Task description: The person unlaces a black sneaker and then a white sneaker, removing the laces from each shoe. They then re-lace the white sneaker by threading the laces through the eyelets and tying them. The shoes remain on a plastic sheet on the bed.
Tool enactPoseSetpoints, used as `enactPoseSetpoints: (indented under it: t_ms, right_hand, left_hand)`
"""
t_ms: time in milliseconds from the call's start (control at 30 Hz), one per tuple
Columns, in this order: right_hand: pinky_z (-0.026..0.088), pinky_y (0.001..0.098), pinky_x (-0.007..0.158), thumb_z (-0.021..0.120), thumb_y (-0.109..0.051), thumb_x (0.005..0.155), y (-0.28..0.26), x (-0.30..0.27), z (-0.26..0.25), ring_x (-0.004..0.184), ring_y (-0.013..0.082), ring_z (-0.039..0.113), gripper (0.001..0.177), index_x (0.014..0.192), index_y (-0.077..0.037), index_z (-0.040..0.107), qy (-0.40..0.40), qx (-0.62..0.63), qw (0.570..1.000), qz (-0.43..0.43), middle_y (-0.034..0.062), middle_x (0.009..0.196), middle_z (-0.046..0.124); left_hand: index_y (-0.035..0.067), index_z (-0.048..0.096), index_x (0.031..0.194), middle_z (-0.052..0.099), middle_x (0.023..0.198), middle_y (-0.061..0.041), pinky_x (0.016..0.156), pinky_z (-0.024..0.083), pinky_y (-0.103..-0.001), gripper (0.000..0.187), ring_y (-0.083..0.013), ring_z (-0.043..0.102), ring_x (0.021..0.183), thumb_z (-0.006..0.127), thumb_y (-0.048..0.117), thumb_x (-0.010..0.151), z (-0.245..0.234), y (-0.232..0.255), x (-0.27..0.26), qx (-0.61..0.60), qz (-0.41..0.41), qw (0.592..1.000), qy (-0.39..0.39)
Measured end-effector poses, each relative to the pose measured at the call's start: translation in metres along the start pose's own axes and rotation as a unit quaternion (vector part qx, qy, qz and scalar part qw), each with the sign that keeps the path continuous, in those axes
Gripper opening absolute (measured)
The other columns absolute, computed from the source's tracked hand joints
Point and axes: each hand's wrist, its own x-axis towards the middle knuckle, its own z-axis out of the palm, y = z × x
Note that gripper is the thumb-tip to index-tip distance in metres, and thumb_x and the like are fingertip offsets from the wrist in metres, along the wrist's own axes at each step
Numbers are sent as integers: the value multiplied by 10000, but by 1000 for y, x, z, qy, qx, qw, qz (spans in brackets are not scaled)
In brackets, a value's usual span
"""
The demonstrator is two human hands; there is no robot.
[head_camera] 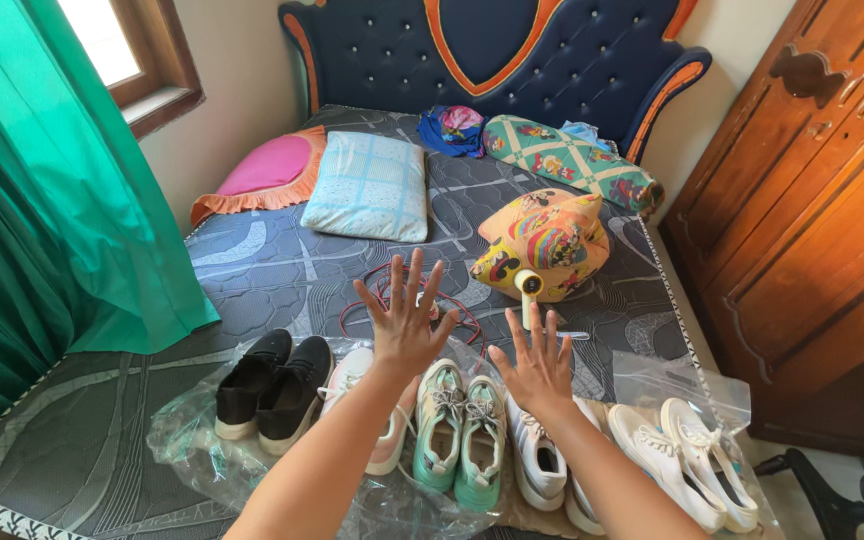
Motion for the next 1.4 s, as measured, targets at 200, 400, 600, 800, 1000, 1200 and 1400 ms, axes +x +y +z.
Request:
enactPoseSetpoints:
  t_ms: [200, 400, 600, 800, 1000, 1200, 1400]
  right_hand:
    - [90, 642, 1176, 372, -658, 963, -5, 5, -5, 1552, 380, 22, 768, 1614, -310, 161, 6, 0, 1000, -2, 110, 1701, 19]
    - [80, 637, 1183, 372, -660, 964, -6, 7, -6, 1551, 377, 11, 771, 1616, -314, 151, -9, 2, 1000, 6, 108, 1700, 13]
    - [85, 634, 1183, 367, -657, 968, -6, 5, -4, 1554, 381, 11, 767, 1618, -317, 145, -5, 0, 1000, 6, 108, 1703, 17]
    - [82, 631, 1188, 362, -668, 964, -3, 6, -5, 1558, 376, -1, 777, 1624, -326, 133, -15, -6, 1000, 12, 108, 1700, 16]
    - [71, 623, 1190, 340, -679, 963, -4, 6, -8, 1554, 362, -18, 774, 1621, -339, 112, -30, -6, 999, 20, 102, 1697, -5]
    - [67, 619, 1195, 336, -678, 966, -5, 6, -5, 1556, 354, -21, 774, 1623, -339, 107, -41, -14, 999, 22, 92, 1706, -4]
    - [21, 623, 1179, 391, -652, 952, -13, -2, -2, 1551, 365, -37, 771, 1606, -328, 141, -43, 22, 999, 18, 97, 1705, -17]
  left_hand:
    - [221, 298, 1624, 138, 1723, -110, 1120, -173, -762, 721, -326, 45, 1600, 416, 583, 1013, 0, -1, 6, -32, 0, 999, 8]
    - [220, 312, 1620, 139, 1723, -106, 1111, -185, -762, 721, -322, 40, 1598, 428, 577, 1004, 4, -1, 6, -33, -5, 999, -2]
    - [225, 300, 1624, 128, 1722, -104, 1106, -177, -772, 732, -324, 35, 1593, 425, 592, 1002, 7, -1, 6, -26, -4, 1000, -10]
    - [223, 292, 1624, 124, 1721, -100, 1110, -168, -772, 743, -322, 25, 1592, 412, 612, 1003, 9, 1, 5, -20, -1, 1000, -14]
    - [224, 298, 1622, 120, 1720, -103, 1105, -177, -765, 735, -321, 21, 1590, 399, 615, 1007, 9, 0, 4, -23, -1, 1000, -14]
    - [224, 300, 1626, 132, 1723, -102, 1113, -173, -766, 739, -315, 29, 1596, 416, 614, 1010, 12, -2, 1, -32, 0, 999, -9]
    - [193, 282, 1637, 121, 1725, -118, 1097, -163, -786, 761, -340, 16, 1595, 460, 587, 1010, 5, -5, -11, -40, 14, 999, -3]
